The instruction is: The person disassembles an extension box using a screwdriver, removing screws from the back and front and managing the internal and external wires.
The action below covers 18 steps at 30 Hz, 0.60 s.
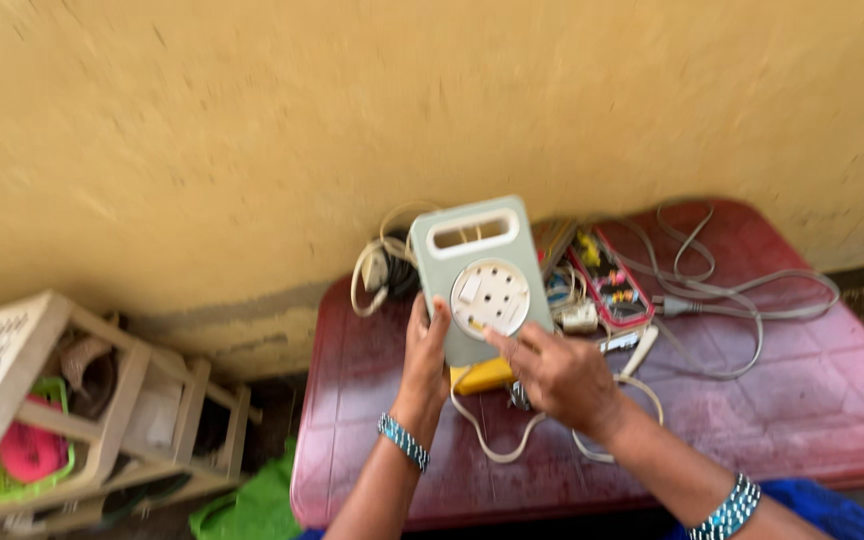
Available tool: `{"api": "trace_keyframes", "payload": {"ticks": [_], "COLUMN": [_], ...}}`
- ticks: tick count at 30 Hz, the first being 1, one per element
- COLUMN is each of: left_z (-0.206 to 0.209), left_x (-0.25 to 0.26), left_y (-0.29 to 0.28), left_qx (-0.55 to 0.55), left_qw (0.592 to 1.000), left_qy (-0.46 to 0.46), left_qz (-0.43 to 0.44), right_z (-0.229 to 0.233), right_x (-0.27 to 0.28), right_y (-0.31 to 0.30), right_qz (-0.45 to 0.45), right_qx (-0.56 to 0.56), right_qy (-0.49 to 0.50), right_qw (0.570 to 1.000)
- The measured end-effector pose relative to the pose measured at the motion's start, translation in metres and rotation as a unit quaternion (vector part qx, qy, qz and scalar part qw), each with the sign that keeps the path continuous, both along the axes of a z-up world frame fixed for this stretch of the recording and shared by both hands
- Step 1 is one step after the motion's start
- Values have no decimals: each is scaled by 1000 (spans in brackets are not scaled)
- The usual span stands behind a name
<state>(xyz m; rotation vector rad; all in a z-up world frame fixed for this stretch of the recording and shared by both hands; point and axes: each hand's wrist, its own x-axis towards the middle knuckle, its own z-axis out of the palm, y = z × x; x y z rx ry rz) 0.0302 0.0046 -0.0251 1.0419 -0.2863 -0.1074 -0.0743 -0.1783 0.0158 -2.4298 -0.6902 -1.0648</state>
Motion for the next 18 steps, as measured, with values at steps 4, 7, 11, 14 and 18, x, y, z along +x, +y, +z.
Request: {"api": "trace_keyframes", "payload": {"ticks": [4,7,11,14,18], "left_z": [-4,-6,-8,-9,-8], "left_x": [-1,-8,-9,-9,-11], "left_y": [-5,-11,-16,-19,-23], "left_qx": [17,17,59,62,49], "left_qw": [1000,999,997,997,997], "left_qy": [7,40,29,17,25], "left_qz": [-3,9,36,46,49], "right_z": [-3,-3,-5,-5,-5], "right_x": [0,-2,-3,-3,-3], "right_y": [1,3,6,6,4], "right_qz": [-9,-39,-67,-81,-100], "right_qx": [-6,-27,-58,-75,-91], "right_qy": [0,20,21,26,20], "right_qw": [1000,999,996,994,991]}}
